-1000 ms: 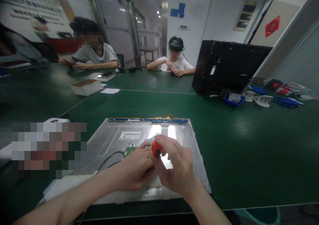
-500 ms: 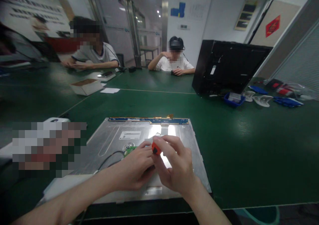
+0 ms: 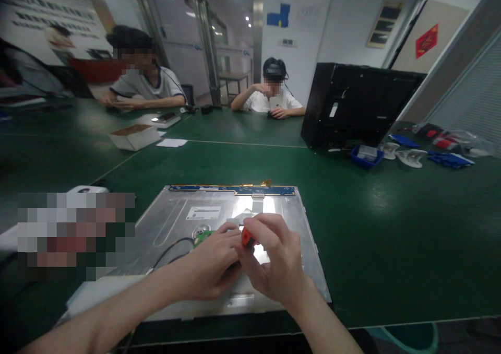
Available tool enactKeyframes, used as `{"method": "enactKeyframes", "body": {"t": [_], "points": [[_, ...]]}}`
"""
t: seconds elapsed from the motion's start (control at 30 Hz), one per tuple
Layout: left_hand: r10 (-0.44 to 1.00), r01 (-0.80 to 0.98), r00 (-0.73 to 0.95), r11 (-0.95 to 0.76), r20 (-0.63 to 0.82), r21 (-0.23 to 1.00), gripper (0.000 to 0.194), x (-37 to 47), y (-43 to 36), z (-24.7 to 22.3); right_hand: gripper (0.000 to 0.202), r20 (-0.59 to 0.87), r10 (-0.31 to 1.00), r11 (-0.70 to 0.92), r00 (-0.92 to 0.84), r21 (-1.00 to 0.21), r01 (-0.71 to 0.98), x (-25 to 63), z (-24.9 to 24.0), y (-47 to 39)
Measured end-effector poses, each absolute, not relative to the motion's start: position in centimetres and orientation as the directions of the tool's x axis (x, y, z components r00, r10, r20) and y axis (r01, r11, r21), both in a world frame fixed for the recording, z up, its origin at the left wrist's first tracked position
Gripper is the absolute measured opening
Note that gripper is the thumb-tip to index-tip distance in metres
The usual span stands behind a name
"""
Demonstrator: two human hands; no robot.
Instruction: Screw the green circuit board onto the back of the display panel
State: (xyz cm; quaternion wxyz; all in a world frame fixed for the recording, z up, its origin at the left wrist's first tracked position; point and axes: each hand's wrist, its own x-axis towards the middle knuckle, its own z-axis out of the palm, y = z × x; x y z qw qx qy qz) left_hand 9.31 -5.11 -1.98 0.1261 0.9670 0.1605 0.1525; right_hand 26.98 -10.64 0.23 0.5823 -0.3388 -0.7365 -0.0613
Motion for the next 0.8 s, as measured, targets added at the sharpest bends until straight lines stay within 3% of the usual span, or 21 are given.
{"method": "enactKeyframes", "body": {"t": [0.13, 0.57, 0.8], "points": [[0.344, 0.268, 0.904, -0.918, 0.255, 0.292, 0.016, 9.3, -5.1, -1.9, 0.041, 0.895, 0.438, 0.746, -0.091, -0.305, 0.591, 26.8, 0.7, -10.7], [0.357, 0.281, 0.904, -0.91, 0.234, 0.304, 0.018, 9.3, -5.2, -1.8, 0.051, 0.894, 0.443, 0.769, -0.074, -0.336, 0.543, 27.0, -0.3, -10.6], [0.354, 0.274, 0.901, -0.912, 0.249, 0.305, 0.018, 9.3, -5.1, -2.1, 0.042, 0.914, 0.397, 0.755, -0.081, -0.275, 0.595, 26.9, 0.5, -10.6]]}}
